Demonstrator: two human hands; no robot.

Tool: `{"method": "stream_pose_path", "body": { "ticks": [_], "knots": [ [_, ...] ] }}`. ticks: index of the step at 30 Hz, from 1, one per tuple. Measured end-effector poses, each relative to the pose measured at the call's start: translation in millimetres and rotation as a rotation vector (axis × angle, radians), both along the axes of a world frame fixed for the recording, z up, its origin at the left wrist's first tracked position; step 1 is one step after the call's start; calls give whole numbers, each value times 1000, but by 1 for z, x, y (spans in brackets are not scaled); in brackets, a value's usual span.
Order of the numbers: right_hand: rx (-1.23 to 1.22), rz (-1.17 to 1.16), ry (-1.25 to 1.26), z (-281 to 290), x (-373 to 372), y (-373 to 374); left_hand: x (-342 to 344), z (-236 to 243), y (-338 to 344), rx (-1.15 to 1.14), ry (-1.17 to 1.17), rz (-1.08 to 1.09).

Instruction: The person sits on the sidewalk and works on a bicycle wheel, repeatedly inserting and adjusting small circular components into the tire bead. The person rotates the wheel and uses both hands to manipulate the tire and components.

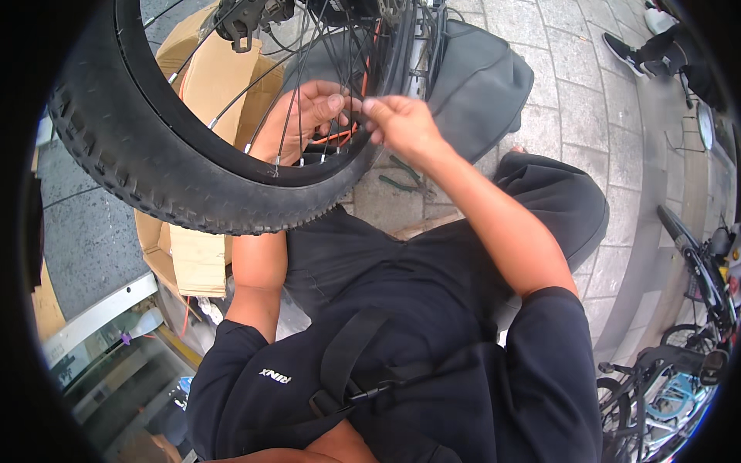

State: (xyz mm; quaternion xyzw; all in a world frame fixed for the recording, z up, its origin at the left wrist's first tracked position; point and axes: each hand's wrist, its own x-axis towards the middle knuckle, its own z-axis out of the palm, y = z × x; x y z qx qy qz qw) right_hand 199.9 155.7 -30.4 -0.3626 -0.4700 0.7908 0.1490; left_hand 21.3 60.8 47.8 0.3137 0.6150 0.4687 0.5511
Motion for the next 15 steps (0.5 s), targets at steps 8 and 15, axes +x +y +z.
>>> {"method": "stream_pose_path", "body": {
  "ticks": [8, 15],
  "knots": [
    [116, 289, -189, 61, 31, -4, 4, -1, -3, 66, -62, 4],
    [-270, 163, 22, 61, 17, -29, 7, 4, -1, 34, -54, 66]
  ]
}}
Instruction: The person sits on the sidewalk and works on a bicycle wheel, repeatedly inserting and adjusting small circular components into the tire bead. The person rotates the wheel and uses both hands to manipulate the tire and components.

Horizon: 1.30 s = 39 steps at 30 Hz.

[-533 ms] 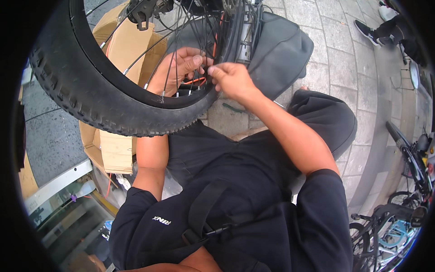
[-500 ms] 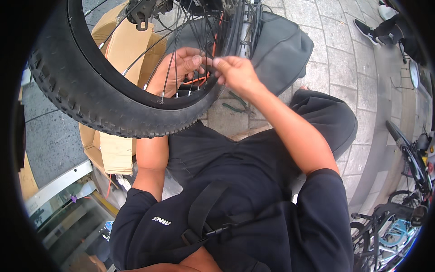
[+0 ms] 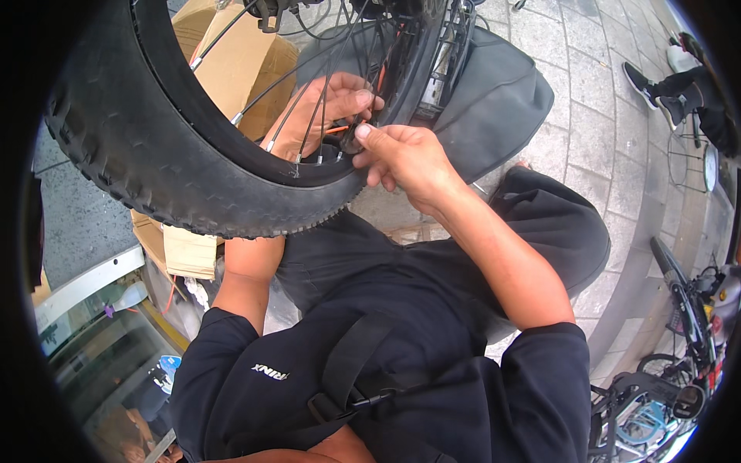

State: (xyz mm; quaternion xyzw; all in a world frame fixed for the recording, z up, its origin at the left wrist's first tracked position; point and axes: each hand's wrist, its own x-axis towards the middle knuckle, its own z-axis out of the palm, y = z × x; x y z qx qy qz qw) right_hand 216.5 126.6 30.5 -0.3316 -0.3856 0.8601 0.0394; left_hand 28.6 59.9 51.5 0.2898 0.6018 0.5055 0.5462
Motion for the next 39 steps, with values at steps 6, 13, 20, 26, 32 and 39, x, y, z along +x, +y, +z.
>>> {"method": "stream_pose_path", "body": {
  "ticks": [6, 13, 20, 26, 32, 39],
  "knots": [
    [-21, -32, 19, 4, -3, -6, 0, 5, 1, -12, 34, -76],
    [45, 2, -13, 13, -4, -4, -5, -2, -1, 6, -6, -90],
    [179, 86, -110, 21, -8, -2, -8, -14, -1, 18, 10, -68],
    [96, 25, -63, 20, -10, -6, -9, -14, -2, 7, 4, -47],
    [81, -3, -53, 19, -10, -7, -8, -15, -1, 5, -21, -28],
    [34, 50, -21, 25, -7, -4, -7, -13, -3, -1, -15, -43]
  ]
}}
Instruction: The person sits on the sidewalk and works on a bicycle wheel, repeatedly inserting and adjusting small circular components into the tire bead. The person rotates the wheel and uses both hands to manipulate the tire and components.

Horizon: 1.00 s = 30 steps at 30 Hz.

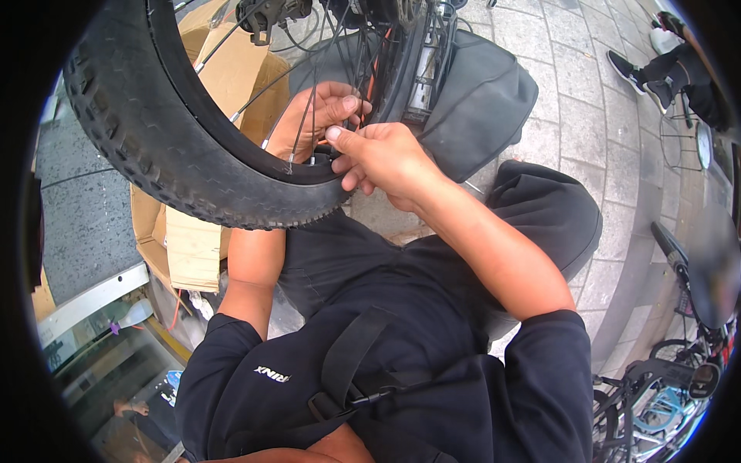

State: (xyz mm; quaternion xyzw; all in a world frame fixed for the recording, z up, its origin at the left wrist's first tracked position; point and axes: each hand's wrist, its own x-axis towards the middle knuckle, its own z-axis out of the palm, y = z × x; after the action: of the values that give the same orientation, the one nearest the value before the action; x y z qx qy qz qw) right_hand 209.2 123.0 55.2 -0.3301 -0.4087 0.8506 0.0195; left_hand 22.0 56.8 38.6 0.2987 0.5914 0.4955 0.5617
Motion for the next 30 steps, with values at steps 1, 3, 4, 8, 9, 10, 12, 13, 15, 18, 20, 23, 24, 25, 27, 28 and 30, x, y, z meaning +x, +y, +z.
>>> {"method": "stream_pose_path", "body": {
  "ticks": [1, 3, 4, 8, 9, 10, 12, 13, 15, 18, 20, 23, 24, 25, 27, 28, 30],
  "knots": [
    [-19, 2, 21, 0, 2, 2, -1, -1, 0, 8, -6, -2],
    [5, 55, 80, -12, 6, 12, -2, -2, 1, 12, 20, -27],
    [20, 85, 112, -19, 7, 16, -2, 0, 1, 17, 36, -37],
    [83, 120, 104, -32, 6, 17, 2, 10, 3, 60, 64, -60],
    [86, 139, 117, -36, 7, 18, 1, 8, 2, 52, 61, -61],
    [93, 174, 131, -36, 9, 19, 1, 7, 5, 50, 57, -71],
    [58, 239, 260, -38, 9, 20, 3, 8, 6, -5, 100, -28],
    [27, 273, 239, -30, 5, 16, 1, 15, -1, -27, 110, -9],
    [-80, 271, 302, -41, 3, 18, 0, 14, 5, -47, 91, -22],
    [-98, 220, 330, -47, -2, 11, 0, 10, 4, -3, 126, -11],
    [-23, 151, 234, -49, -6, 6, 7, 20, 3, -7, 94, 12],
    [464, 2, 135, -40, -19, -7, 4, 18, 5, -31, 16, -16],
    [606, 69, 3, -33, -20, -5, 2, 12, 4, -19, 43, -11],
    [750, 141, -131, -14, -21, -3, 1, 0, 3, -2, 69, 0],
    [881, 206, -291, 7, -23, 3, -1, -6, 5, 17, 125, -4],
    [915, 187, -269, 14, -21, 4, 2, 2, 5, 42, 94, 2],
    [903, 292, -305, -3, -20, 15, 9, 10, 4, 73, 122, 37]
  ]
}}
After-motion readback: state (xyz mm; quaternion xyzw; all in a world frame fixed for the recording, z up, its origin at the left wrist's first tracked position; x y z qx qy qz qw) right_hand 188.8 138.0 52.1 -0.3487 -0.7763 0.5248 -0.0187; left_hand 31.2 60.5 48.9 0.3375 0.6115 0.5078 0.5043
